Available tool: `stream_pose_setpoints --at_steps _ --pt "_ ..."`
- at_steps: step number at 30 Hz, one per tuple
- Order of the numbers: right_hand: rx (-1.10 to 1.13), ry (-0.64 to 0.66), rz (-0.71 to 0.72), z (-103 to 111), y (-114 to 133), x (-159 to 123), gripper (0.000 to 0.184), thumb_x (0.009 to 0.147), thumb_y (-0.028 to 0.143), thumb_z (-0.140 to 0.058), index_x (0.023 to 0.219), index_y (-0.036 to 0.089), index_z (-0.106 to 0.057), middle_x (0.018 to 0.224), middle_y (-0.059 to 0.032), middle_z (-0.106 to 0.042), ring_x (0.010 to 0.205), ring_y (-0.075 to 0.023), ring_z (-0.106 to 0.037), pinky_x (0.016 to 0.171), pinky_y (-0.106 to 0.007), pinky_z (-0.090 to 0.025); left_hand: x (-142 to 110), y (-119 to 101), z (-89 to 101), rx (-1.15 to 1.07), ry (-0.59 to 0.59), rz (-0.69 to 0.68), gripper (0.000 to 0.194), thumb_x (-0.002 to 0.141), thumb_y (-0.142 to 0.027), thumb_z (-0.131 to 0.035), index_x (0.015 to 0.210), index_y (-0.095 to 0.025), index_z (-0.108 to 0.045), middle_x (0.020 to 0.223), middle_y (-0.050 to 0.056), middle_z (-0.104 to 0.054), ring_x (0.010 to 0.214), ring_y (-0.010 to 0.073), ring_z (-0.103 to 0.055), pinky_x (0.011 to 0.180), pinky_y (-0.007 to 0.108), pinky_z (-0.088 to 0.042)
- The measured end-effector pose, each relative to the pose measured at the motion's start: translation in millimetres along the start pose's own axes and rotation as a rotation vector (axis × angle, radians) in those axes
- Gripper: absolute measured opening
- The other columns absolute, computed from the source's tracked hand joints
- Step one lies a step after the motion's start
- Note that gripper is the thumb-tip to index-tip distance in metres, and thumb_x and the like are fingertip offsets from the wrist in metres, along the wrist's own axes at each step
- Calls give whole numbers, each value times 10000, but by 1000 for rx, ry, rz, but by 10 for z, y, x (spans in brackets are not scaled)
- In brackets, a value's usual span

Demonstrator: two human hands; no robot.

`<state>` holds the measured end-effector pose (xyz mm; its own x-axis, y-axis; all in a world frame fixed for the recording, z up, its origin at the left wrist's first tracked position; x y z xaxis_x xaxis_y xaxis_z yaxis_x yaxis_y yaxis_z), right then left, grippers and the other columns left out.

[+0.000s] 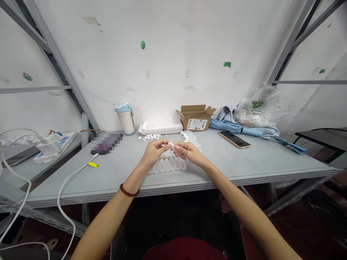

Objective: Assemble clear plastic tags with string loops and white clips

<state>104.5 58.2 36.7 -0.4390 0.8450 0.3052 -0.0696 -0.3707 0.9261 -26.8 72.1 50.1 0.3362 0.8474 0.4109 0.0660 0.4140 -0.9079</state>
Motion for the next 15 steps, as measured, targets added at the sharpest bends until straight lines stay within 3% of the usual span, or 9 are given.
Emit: stream_pose_setpoints --at_steps 5,9,15 --pt "120 5 -32 1 -19 6 361 828 481 -539 709 142 -575 640 2 -533 468 -57 -331 451 -225 -306 -9 -15 -17 -14 -8 -31 198 746 -354 -687 756 -157 -700 802 39 -677 778 165 -578 755 285 -448" --pt "63 -93 -16 58 -30 17 350 839 480 -520 756 146 -581 662 -7 -576 464 -62 -377 462 -230 -316 4 42 27 23 -120 26 216 734 -382 -687 741 -165 -691 809 27 -655 740 137 -537 648 241 -422" --pt "-13 -136 -1 61 1 17 346 835 492 -507 754 160 -560 626 7 -561 466 -71 -366 459 -231 -298 -4 73 38 63 -132 110 348 754 -477 -643 652 -145 -648 654 15 -577 641 120 -505 584 241 -409"
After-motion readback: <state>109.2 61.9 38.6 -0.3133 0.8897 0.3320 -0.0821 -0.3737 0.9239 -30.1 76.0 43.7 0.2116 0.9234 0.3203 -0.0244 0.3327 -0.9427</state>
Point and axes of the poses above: each hand's wrist, its own x-axis towards the middle knuckle, its own z-axis out of the back of the hand, y = z × x, the point moved 6 cm from there along x, towards the middle knuckle
